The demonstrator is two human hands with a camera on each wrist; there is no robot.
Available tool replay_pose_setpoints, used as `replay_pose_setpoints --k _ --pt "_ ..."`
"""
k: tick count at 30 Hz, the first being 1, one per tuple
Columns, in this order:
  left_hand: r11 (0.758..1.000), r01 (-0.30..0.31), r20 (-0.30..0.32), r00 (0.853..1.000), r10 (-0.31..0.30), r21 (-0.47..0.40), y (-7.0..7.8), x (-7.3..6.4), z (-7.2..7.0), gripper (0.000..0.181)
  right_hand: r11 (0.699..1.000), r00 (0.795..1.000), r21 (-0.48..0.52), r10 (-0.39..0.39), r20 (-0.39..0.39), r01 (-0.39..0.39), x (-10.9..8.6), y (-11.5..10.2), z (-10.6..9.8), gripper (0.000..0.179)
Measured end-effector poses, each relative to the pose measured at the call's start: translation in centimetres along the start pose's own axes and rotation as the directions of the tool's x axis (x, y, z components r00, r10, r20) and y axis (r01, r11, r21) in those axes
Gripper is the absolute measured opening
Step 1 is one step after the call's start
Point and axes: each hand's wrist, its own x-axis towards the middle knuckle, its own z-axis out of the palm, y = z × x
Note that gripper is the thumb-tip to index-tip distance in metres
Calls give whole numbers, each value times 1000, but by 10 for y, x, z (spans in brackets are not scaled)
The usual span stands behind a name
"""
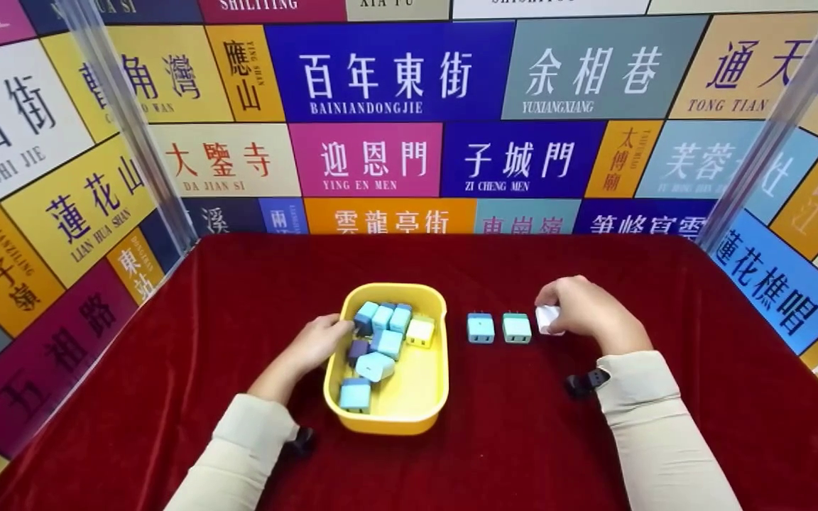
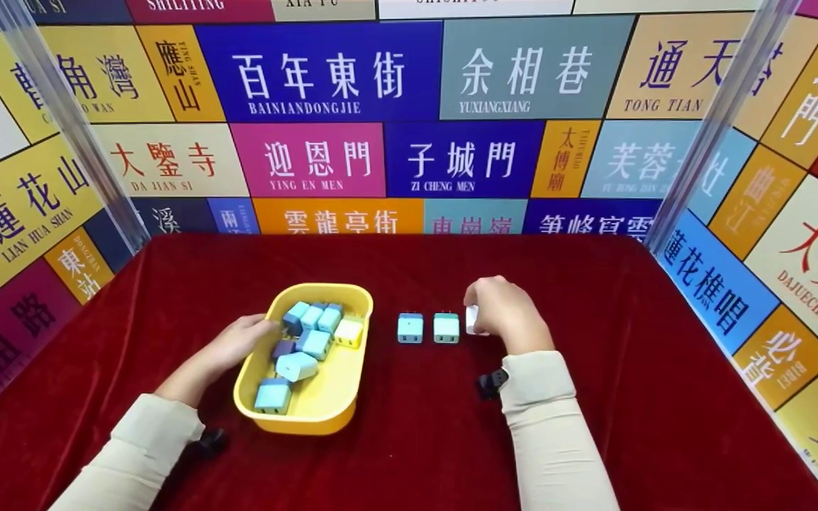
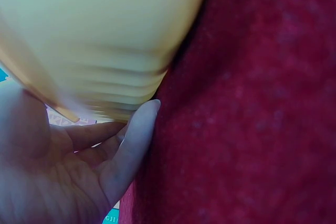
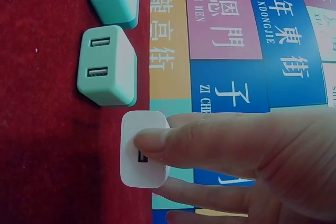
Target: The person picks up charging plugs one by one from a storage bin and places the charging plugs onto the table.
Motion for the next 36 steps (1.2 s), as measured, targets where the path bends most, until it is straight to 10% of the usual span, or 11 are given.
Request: replay_pose_setpoints --k 36 --pt "1000 -6 15 1000 6 -4 -1 1 0 48 998 997 -39 43 56 -41 10 8 21 38"
